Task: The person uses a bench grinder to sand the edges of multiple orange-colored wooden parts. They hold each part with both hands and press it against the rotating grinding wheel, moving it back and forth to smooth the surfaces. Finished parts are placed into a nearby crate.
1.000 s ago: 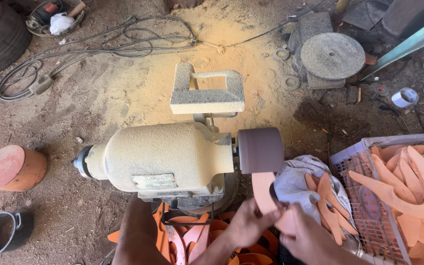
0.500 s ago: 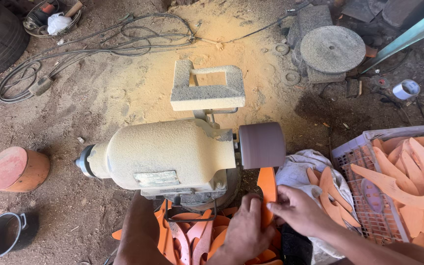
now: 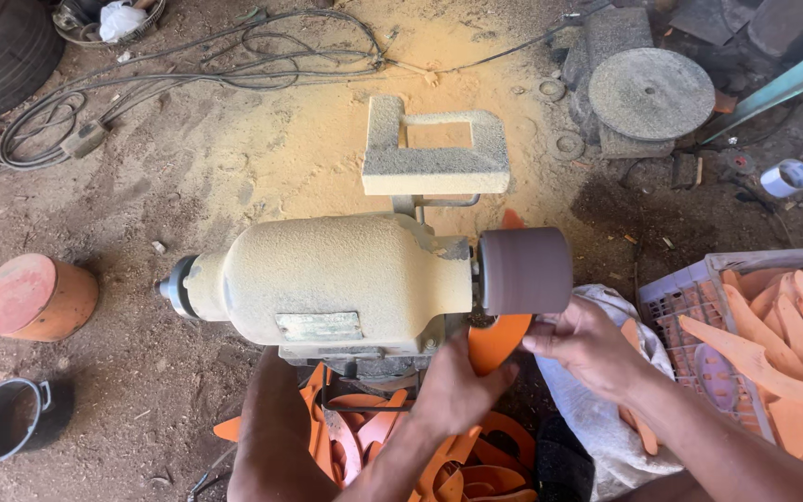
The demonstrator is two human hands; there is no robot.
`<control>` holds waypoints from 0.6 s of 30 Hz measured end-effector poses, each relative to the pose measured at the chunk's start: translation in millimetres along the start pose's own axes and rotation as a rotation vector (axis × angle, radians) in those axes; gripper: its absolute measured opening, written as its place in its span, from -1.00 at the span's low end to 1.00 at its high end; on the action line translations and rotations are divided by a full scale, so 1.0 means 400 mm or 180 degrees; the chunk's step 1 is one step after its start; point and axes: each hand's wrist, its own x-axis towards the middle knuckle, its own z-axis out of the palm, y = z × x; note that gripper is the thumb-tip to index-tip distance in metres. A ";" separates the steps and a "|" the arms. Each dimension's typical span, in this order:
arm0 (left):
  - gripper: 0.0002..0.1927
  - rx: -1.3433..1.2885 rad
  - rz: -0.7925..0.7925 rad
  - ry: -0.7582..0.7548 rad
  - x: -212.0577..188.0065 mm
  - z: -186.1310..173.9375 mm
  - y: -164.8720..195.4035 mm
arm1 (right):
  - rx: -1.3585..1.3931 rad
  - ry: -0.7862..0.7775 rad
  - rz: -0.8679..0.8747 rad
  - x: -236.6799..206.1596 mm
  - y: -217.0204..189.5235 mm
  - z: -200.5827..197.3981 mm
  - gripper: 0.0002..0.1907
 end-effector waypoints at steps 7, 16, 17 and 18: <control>-0.50 -0.0069 0.0521 0.0232 0.031 0.020 -0.019 | -0.0271 0.0300 -0.0024 0.015 0.000 -0.009 -0.61; -0.57 -0.0189 0.0012 -0.0084 -0.042 0.064 -0.114 | -0.0257 0.0174 0.0304 -0.053 0.055 0.031 -0.54; -0.57 -0.0218 -0.0083 -0.0119 -0.050 0.071 -0.124 | -0.0274 0.0096 0.0313 -0.061 0.060 0.033 -0.57; -0.54 -0.0248 0.0047 -0.0096 -0.061 0.077 -0.136 | -0.0319 0.0099 0.0476 -0.073 0.065 0.035 -0.56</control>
